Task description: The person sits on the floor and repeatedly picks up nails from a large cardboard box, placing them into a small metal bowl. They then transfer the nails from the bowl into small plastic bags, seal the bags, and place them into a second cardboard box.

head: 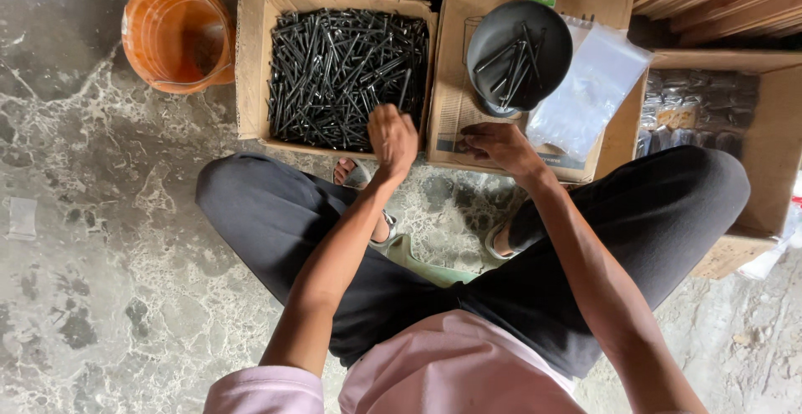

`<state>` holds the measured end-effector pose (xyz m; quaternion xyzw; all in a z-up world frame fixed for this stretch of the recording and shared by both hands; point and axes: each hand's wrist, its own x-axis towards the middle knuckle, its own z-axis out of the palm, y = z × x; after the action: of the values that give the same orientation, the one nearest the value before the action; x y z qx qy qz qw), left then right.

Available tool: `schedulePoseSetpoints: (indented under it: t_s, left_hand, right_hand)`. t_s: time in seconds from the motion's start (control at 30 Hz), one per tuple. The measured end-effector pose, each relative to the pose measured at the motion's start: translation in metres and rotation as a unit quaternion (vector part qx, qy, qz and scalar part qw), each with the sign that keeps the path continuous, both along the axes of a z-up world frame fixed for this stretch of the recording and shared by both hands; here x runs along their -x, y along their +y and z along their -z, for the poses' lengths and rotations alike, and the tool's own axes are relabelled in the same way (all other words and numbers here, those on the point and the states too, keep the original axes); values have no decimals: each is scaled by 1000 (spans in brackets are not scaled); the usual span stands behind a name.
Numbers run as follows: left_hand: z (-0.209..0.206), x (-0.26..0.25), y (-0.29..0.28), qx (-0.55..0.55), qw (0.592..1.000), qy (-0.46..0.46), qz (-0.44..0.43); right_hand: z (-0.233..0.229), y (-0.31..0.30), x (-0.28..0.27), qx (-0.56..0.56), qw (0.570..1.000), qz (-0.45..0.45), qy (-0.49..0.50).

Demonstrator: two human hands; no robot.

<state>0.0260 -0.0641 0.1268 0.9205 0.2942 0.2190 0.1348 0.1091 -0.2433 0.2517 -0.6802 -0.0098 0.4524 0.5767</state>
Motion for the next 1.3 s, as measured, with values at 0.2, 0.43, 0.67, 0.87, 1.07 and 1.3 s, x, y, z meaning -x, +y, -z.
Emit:
schedulePoseSetpoints:
  t_s: [0.2,0.43,0.67,0.87,1.07,1.3]
  left_hand:
    - [-48,0,-44,28,963,-83,256]
    - [-58,1,-58,-71,930,-107,344]
    - [13,13,1,110,958,156,216]
    - [73,29,45,1,973,209,99]
    - [66,32,70,-23,980,193,42]
    - [139,39,92,-64,957,264,102]
  right_hand:
    - [-16,9,8,-56,998,38,-9]
    - [35,-5,-7,40,988,35,-146]
    - [13,-17,-26,57,969,111,-214]
    - [-19,-5,-17,152,928,91,-326]
    - [22,-5,-15,142,946,4,-292]
    - [7,6,-6,124,944,-46,-303]
